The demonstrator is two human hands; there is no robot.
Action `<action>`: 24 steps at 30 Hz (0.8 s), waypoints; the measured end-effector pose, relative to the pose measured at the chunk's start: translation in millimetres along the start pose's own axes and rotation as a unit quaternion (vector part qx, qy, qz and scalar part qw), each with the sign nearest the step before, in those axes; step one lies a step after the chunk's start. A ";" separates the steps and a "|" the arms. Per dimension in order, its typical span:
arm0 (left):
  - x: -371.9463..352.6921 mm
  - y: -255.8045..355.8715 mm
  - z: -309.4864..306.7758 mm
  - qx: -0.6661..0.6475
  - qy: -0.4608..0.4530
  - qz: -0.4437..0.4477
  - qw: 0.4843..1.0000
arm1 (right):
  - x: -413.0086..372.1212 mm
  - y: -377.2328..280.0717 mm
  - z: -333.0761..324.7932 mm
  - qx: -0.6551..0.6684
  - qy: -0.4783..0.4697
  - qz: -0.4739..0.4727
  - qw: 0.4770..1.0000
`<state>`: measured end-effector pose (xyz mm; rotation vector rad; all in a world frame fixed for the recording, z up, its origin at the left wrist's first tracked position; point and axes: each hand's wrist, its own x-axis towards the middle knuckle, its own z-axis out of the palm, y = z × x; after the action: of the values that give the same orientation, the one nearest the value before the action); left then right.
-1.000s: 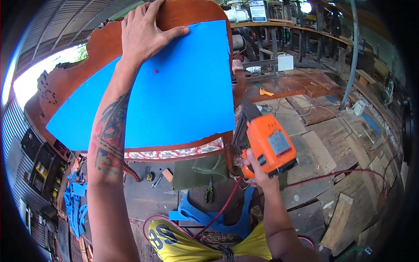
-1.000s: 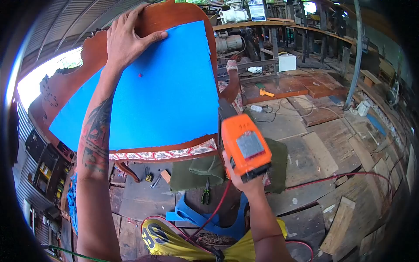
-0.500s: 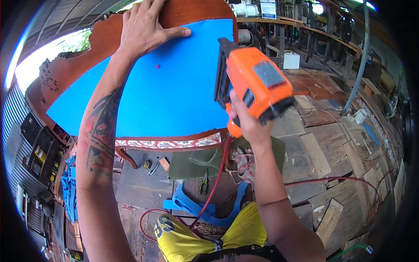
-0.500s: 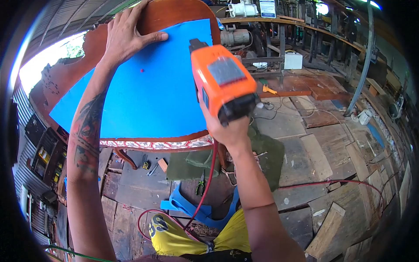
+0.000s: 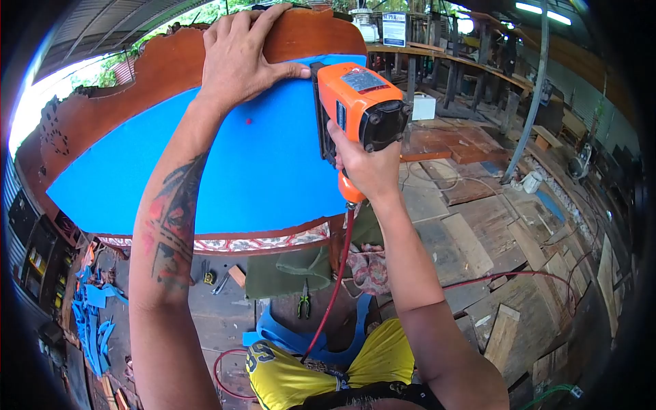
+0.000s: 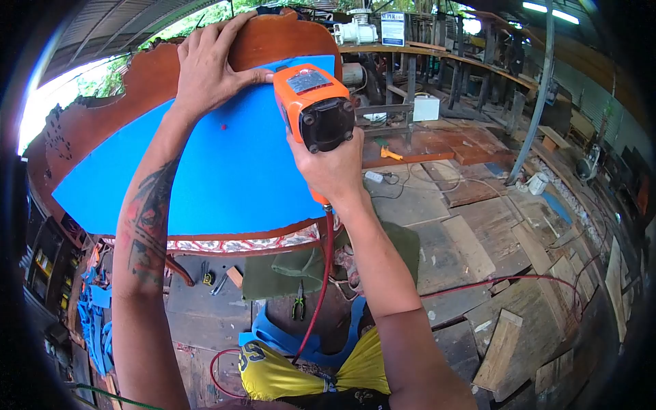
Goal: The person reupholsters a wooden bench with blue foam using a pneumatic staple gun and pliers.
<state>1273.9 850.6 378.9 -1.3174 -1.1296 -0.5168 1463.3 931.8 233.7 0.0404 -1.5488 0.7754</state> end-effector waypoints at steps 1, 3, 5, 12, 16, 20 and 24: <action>-0.4 -1.1 1.9 -0.002 0.005 -0.001 1.000 | 0.6 -1.0 -0.2 -0.003 0.001 0.002 1.000; -1.3 1.3 2.8 0.002 -0.004 -0.018 1.000 | 0.1 -3.4 -0.6 0.002 0.003 0.032 0.999; -1.0 0.5 3.9 -0.002 0.001 -0.020 1.000 | 1.3 -4.8 -0.3 0.009 0.002 0.059 0.998; -1.2 3.1 5.3 0.006 0.014 -0.029 0.999 | 4.9 -15.6 1.3 0.041 0.011 0.063 0.997; 2.0 11.7 -7.6 -0.020 -0.001 -0.052 0.998 | 7.6 -17.8 2.9 0.026 0.010 0.055 0.998; 1.9 11.6 -6.8 -0.020 0.002 -0.053 0.998 | 7.2 -18.2 3.4 0.022 0.011 0.049 0.998; 1.3 12.0 -6.1 -0.018 0.000 -0.058 0.998 | 7.7 -17.5 4.1 0.006 0.009 0.064 0.998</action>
<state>1286.7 848.3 375.0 -1.2876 -1.2059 -0.6239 1466.6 919.6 248.6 -0.0574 -1.5413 0.8841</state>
